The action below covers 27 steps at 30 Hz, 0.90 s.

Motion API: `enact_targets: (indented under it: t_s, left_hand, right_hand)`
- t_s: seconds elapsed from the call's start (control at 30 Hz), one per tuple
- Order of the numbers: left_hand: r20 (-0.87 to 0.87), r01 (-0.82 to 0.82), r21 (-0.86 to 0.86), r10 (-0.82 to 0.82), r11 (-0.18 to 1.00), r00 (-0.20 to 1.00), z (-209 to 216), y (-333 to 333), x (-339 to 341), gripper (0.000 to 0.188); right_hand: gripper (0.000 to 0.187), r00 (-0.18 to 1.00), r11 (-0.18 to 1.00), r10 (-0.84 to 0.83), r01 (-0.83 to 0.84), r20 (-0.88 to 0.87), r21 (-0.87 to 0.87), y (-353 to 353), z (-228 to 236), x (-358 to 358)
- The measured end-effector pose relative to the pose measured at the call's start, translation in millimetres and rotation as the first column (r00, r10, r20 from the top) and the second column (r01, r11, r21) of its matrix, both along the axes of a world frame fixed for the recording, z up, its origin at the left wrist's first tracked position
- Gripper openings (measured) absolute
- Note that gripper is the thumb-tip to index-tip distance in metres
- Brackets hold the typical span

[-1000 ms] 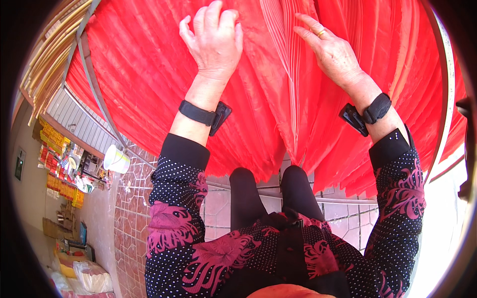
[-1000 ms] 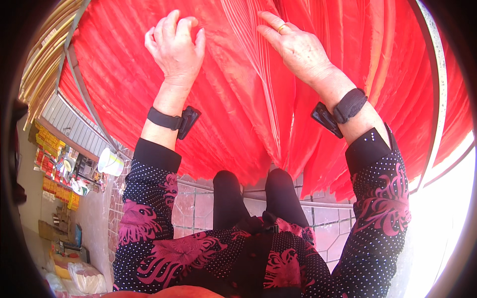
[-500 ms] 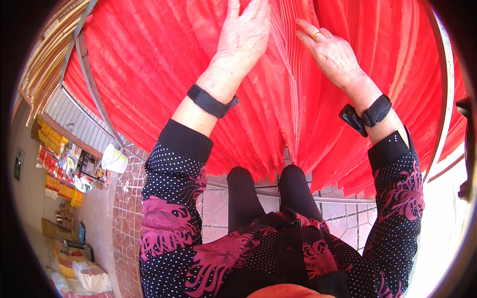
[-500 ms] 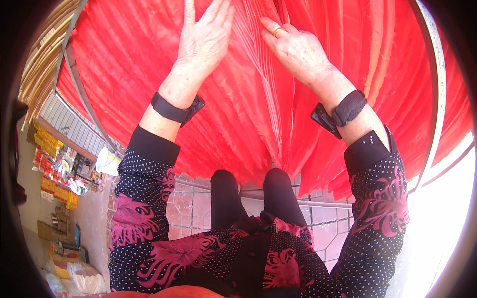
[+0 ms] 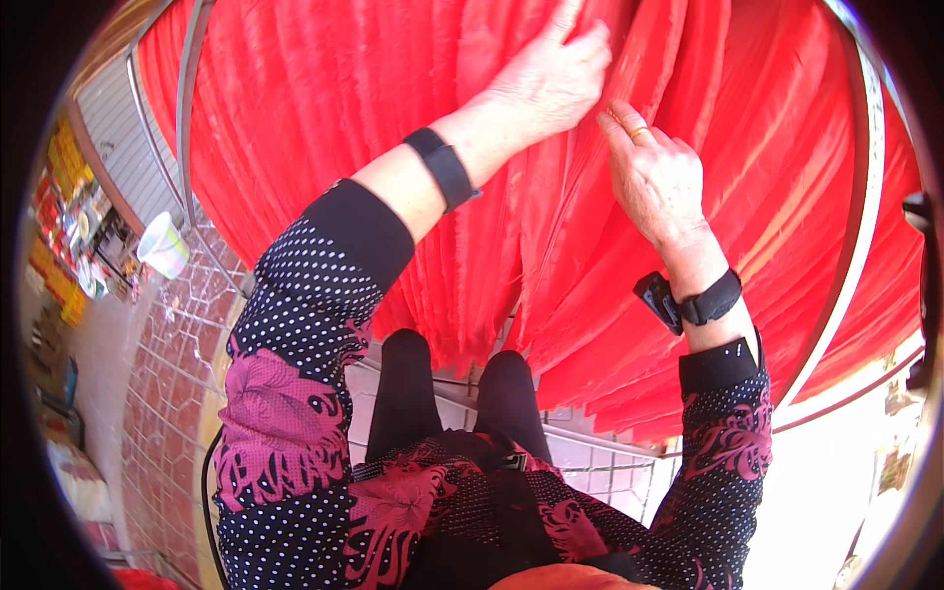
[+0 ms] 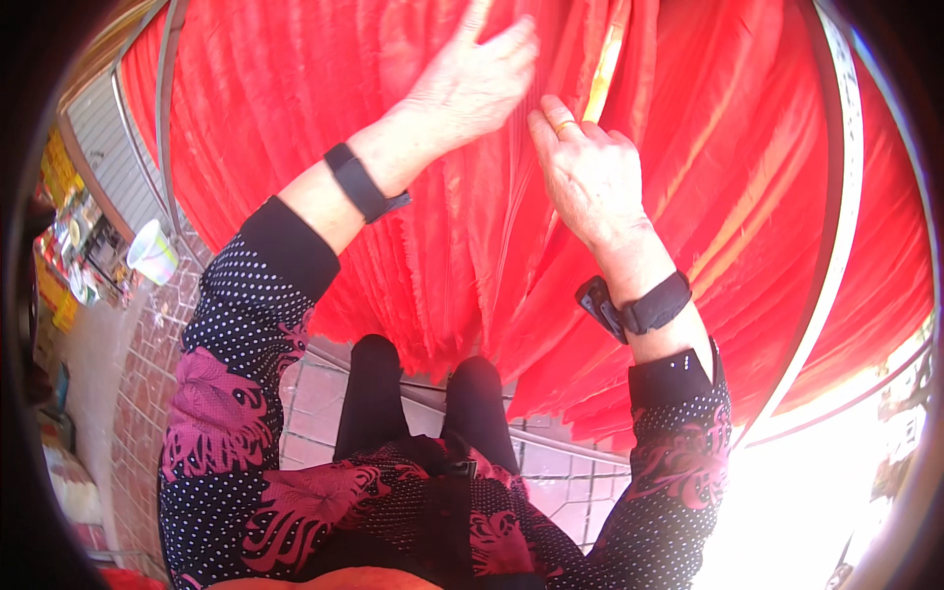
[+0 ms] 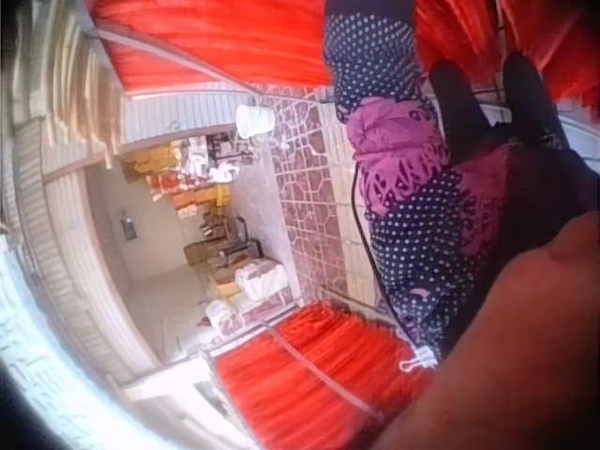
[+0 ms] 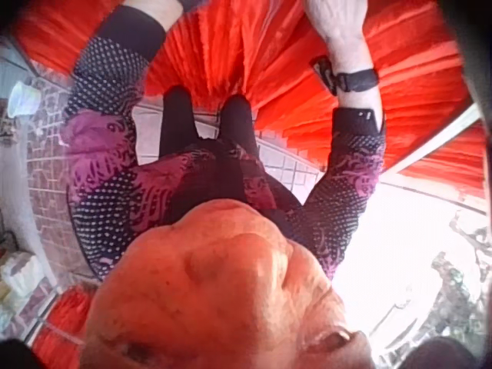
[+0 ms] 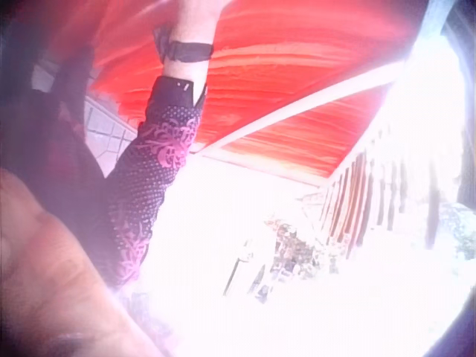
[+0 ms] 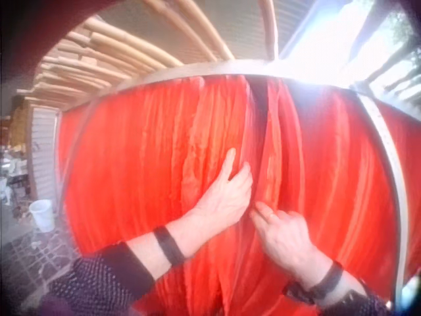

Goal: The person uses both hands to fold and align a large red fabric sheet along a metal frame. They repeatedly pinch and smooth the fabric to create pleats and secure it to the frame, working methodically along the length of the structure.

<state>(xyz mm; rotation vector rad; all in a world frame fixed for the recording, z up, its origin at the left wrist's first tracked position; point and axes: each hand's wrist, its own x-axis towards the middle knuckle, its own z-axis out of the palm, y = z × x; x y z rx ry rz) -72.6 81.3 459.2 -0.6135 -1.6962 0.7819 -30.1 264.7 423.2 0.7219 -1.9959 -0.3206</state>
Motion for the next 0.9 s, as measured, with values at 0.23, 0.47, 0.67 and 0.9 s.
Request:
enact_targets:
  t_s: [0.23,0.47,0.67,0.9]
  left_hand:
    - [-0.227,0.049,0.089,-0.028,0.995,0.973,-19,12,-23,0.021]
    - [-0.137,-0.328,0.021,0.328,0.944,0.935,-22,23,-36,0.047]
    - [-0.119,-0.188,0.084,0.197,0.979,0.973,-18,6,-22,0.050]
    - [-0.088,-0.327,0.027,0.328,0.945,0.941,-15,-15,-9,0.052]
  right_hand:
    - [0.026,0.937,0.939,0.323,-0.335,-0.131,-0.083,-36,24,19]
    - [0.032,0.874,0.830,0.433,-0.482,-0.219,-0.282,-61,49,-28]
    - [0.042,0.939,0.948,0.194,-0.254,-0.286,-0.192,-47,50,-59]
    - [0.051,0.867,0.868,-0.400,0.462,-0.296,0.182,-27,34,-56]
